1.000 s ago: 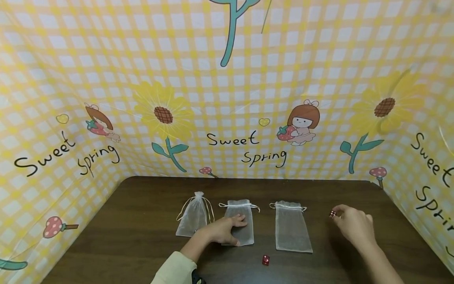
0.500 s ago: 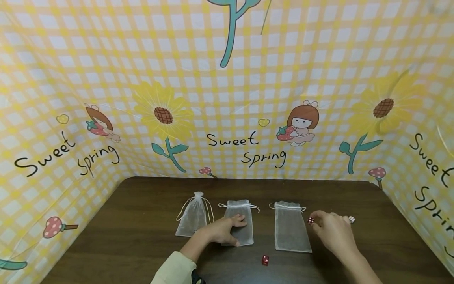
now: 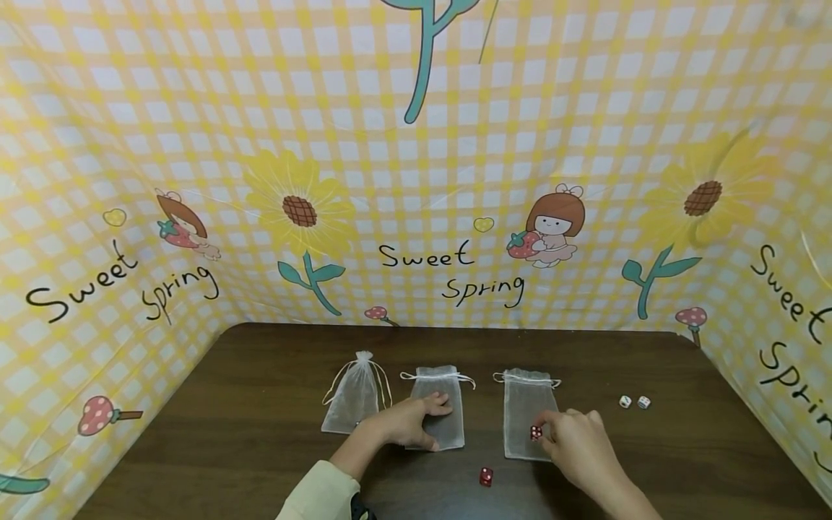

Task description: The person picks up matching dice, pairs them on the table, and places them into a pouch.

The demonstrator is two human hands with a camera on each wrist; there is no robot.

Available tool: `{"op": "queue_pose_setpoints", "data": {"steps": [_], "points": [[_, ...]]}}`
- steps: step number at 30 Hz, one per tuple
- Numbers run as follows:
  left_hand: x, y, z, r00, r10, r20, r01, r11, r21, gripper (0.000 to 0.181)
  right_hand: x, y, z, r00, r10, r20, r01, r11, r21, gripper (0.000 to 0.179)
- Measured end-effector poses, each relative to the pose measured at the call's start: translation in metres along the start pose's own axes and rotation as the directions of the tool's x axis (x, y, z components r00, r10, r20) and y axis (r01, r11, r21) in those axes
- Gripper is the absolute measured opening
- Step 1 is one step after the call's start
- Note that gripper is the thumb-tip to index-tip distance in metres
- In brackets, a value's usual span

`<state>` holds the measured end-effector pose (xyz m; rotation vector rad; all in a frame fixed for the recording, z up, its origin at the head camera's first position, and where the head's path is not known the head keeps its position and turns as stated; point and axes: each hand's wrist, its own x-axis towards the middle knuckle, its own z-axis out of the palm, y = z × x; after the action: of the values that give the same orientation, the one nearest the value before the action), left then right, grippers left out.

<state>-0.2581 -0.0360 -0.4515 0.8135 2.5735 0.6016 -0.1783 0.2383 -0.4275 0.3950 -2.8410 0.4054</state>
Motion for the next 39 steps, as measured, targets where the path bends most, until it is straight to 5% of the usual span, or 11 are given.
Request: {"op": "queue_pose_setpoints", "data": {"steps": [16, 30, 39], "points": [[0.0, 0.0, -0.001, 1.0, 0.012, -0.01, -0.012, 1.0, 0.0, 0.061, -0.007, -0.016, 0.029, 0.975, -0.22, -0.029, 0.221, 0.973, 0.067, 0.02], [-0.001, 0.001, -0.001, 1.0, 0.007, -0.002, -0.007, 1.0, -0.003, 0.061, -0.007, -0.018, 0.037, 0.927, -0.374, 0.026, 0.368, 0.922, 0.119, 0.02], [-0.001, 0.001, -0.001, 1.0, 0.006, -0.001, -0.006, 1.0, -0.008, 0.061, -0.006, -0.018, 0.034, 0.927, -0.354, 0.121, 0.331, 0.926, 0.18, 0.018]]}}
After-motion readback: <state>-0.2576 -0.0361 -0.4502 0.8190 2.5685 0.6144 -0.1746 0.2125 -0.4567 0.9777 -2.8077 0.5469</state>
